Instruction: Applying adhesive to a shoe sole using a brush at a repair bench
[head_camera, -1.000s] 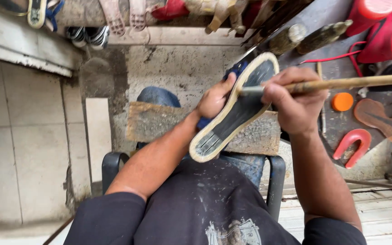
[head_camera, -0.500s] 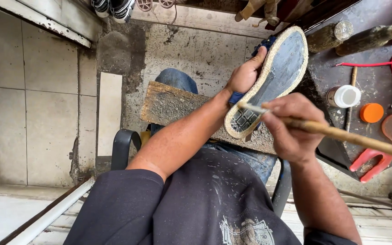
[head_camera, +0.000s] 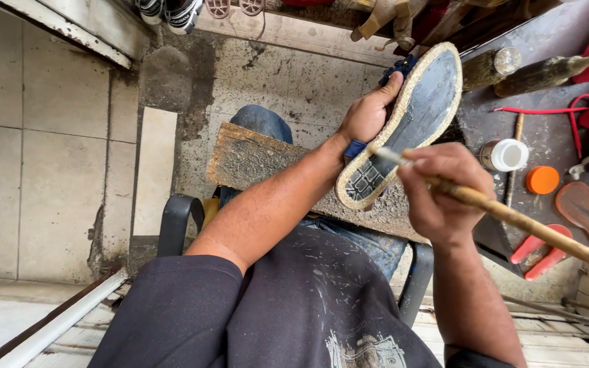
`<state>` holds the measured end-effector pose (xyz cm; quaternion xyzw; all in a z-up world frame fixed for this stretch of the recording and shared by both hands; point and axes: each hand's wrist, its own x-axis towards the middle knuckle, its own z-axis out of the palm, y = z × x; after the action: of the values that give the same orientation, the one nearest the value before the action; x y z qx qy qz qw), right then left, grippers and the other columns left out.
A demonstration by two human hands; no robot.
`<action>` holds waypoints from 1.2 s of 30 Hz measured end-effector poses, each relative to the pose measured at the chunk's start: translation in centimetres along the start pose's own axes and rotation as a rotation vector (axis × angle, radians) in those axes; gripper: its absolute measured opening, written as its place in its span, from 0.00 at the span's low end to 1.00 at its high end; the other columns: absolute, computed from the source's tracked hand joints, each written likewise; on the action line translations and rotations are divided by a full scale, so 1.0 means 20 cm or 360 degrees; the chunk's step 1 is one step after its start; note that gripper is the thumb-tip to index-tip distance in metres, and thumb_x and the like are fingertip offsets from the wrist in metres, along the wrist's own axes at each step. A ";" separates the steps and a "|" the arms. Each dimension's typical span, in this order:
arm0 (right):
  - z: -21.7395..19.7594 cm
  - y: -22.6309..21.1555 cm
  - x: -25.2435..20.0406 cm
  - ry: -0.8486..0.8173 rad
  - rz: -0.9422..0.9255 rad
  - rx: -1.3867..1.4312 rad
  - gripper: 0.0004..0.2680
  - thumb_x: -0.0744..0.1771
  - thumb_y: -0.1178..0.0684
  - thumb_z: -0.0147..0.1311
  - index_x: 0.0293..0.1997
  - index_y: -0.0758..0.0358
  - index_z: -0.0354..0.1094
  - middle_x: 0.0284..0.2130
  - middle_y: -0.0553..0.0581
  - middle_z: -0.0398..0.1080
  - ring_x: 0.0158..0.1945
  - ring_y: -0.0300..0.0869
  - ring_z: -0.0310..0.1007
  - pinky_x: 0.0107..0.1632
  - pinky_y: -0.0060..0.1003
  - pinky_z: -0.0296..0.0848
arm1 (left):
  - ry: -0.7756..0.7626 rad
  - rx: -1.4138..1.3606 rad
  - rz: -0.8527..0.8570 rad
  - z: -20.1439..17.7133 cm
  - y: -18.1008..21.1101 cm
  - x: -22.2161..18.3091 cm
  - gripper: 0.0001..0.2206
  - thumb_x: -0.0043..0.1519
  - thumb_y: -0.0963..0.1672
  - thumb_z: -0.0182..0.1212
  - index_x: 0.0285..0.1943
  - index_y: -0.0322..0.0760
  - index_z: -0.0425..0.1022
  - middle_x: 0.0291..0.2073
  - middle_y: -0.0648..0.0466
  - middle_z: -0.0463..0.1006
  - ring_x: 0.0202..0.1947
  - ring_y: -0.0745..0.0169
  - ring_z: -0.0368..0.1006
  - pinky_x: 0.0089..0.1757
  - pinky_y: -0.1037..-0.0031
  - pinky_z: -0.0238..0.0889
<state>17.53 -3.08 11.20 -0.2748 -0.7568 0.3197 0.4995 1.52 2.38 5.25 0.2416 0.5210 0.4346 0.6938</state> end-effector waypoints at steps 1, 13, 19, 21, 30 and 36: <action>0.01 -0.03 0.00 0.0002 -0.0006 -0.0009 0.07 0.64 0.73 0.64 0.31 0.70 0.70 0.32 0.72 0.77 0.22 0.44 0.69 0.25 0.34 0.63 | -0.0009 0.0000 0.0006 0.00 -0.02 0.03 0.38 0.62 0.63 0.52 0.70 0.35 0.68 0.70 0.37 0.66 0.74 0.39 0.53 0.72 0.56 0.43; -0.13 0.04 0.08 0.0037 -0.0120 -0.0219 0.07 0.64 0.67 0.67 0.31 0.65 0.71 0.33 0.69 0.78 0.28 0.51 0.78 0.33 0.38 0.74 | -0.0256 0.0227 0.0004 0.01 -0.02 -0.09 0.35 0.67 0.61 0.43 0.70 0.33 0.68 0.69 0.36 0.65 0.73 0.41 0.54 0.71 0.53 0.44; -0.27 0.21 0.19 0.0537 -0.0142 -0.0092 0.08 0.67 0.72 0.64 0.36 0.74 0.65 0.32 0.73 0.73 0.29 0.45 0.73 0.30 0.37 0.71 | -0.0360 0.0330 0.0070 0.03 -0.06 -0.13 0.33 0.68 0.60 0.45 0.66 0.31 0.72 0.64 0.36 0.71 0.70 0.42 0.59 0.70 0.51 0.46; -0.18 0.13 0.16 0.0392 -0.0129 0.0015 0.11 0.64 0.74 0.63 0.30 0.65 0.65 0.23 0.61 0.70 0.22 0.41 0.68 0.27 0.34 0.72 | -0.0437 0.0045 0.0061 0.04 -0.15 -0.12 0.26 0.71 0.56 0.49 0.61 0.33 0.77 0.55 0.45 0.79 0.62 0.54 0.68 0.66 0.56 0.57; -0.37 0.14 -0.14 0.0298 0.0504 0.0092 0.08 0.61 0.66 0.71 0.36 0.70 0.73 0.28 0.66 0.77 0.25 0.41 0.74 0.30 0.36 0.75 | -0.0382 -0.0870 -0.0515 0.00 -0.58 -0.01 0.24 0.70 0.53 0.52 0.59 0.29 0.78 0.52 0.42 0.81 0.54 0.49 0.77 0.59 0.59 0.68; -0.86 0.45 -0.38 0.0723 0.0661 -0.0295 0.05 0.64 0.71 0.61 0.37 0.73 0.68 0.33 0.67 0.70 0.25 0.43 0.73 0.27 0.36 0.71 | -0.0646 0.0433 -0.0599 0.04 -0.41 -0.16 0.36 0.66 0.62 0.43 0.71 0.34 0.66 0.72 0.43 0.60 0.75 0.48 0.48 0.73 0.56 0.36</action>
<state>37.13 0.74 5.15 -0.5321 -0.5797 0.2749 0.5525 4.98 -4.48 0.68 0.3135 0.4607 0.1677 0.8133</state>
